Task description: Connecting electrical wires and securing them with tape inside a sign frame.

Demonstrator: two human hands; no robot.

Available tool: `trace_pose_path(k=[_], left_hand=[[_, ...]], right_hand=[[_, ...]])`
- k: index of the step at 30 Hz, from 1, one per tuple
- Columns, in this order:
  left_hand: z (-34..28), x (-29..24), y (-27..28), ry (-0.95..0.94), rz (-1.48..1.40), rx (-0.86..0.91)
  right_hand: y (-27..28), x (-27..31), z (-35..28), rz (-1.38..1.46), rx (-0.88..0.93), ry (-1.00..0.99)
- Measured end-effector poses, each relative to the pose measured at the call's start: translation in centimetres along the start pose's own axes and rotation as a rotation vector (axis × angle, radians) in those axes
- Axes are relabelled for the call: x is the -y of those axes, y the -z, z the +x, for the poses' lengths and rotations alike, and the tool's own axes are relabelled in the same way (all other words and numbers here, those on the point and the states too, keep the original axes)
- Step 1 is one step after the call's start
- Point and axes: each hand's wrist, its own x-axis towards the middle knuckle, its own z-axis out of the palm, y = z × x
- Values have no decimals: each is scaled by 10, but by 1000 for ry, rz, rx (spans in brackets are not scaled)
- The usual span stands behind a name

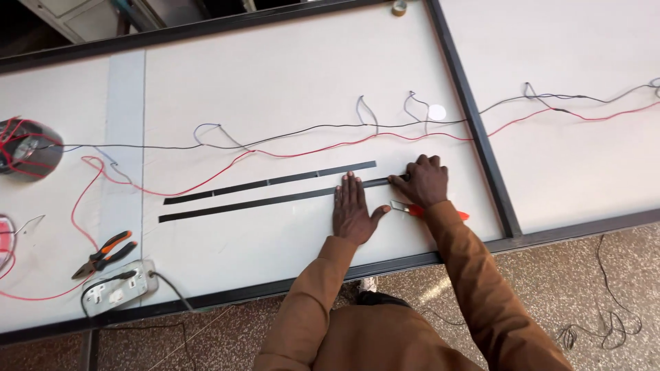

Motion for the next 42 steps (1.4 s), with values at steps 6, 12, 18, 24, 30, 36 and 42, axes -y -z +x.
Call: trace_pose_path(k=[6,12,18,24,30,36,42], left_hand=[[15,-51,-7,-77,31,73],[14,-47,-14,-110,11,21],[-10,54,-20,-66,-98,-230],[-78,244,20,309,102,-531],[-121,378,73,658,-28,-276],[-146,437,88,552,-46,-217],[-185,415,107,368,-7,-254]], right_hand=[[-4,0,4,39,17,16],[40,-2,-19,444,-16,73],[18,-92,-117,100,284,34],[2,-80,-125,94,170,131],[28,114,-141,792,244,89],[66,352,-172,873,396,50],[13,478,-167,521,292,205]])
